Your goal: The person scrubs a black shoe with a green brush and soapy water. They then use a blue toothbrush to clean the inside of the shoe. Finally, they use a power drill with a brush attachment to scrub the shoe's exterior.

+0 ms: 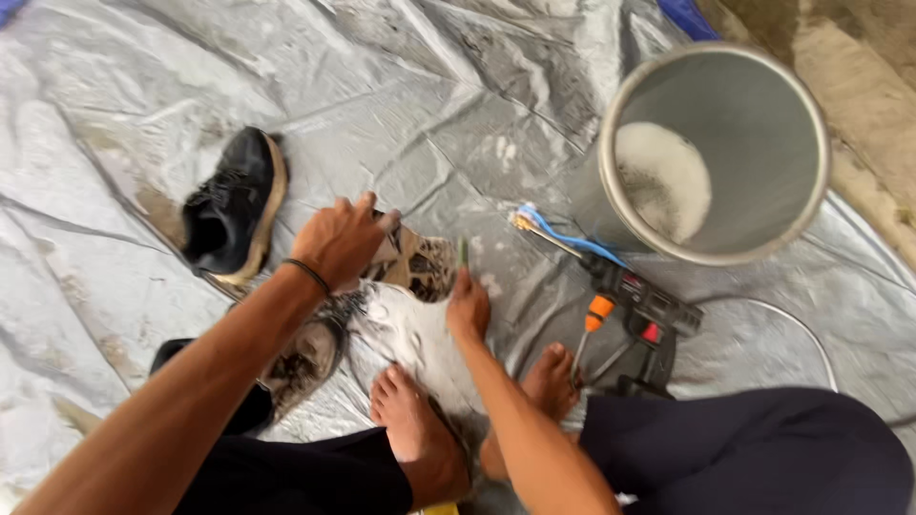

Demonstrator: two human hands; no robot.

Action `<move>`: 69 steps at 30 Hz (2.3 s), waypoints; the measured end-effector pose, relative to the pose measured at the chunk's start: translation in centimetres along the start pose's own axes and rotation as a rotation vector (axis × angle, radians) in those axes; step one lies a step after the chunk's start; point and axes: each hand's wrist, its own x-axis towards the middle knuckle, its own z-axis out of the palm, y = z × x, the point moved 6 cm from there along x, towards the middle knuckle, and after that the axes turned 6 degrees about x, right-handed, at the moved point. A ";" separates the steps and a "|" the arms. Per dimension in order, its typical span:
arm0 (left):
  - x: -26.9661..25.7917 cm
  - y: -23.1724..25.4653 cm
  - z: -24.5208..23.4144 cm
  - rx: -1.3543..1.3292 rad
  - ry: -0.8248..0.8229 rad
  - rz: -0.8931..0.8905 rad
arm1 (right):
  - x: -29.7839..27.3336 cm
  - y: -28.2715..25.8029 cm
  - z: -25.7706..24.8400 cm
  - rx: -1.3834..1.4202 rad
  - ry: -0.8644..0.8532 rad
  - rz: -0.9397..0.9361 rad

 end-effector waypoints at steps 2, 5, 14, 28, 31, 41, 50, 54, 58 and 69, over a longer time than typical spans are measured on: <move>-0.5 -0.3 0.2 0.081 0.139 -0.030 | 3.9 -2.2 0.4 -0.071 -0.063 -0.045; -1.2 0.3 -1.6 0.015 0.109 -0.039 | 3.7 0.0 0.6 0.021 -0.043 0.020; 0.4 0.2 1.3 0.023 0.007 -0.068 | -3.0 0.9 2.0 0.001 0.158 -0.139; 0.4 -0.5 0.7 0.037 -0.079 -0.076 | -2.3 2.2 1.9 -0.024 0.078 -0.066; 0.4 -0.9 0.5 0.044 -0.065 -0.083 | 1.6 -1.8 1.5 0.001 -0.024 -0.027; 0.1 0.1 -1.1 0.081 -0.064 -0.074 | -5.6 6.5 1.7 -0.014 0.030 0.051; 0.6 1.6 -1.2 0.116 -0.051 -0.068 | 2.7 -1.5 0.6 -0.093 -0.036 0.033; 2.1 1.5 0.1 0.157 0.005 -0.100 | -4.5 -1.5 0.0 0.030 0.036 -0.036; 1.9 2.1 0.4 0.155 0.059 -0.112 | -5.6 1.0 1.1 0.007 0.042 -0.042; 3.4 3.5 0.1 0.083 0.187 -0.138 | -2.7 -4.6 -0.6 -0.046 -0.043 -0.061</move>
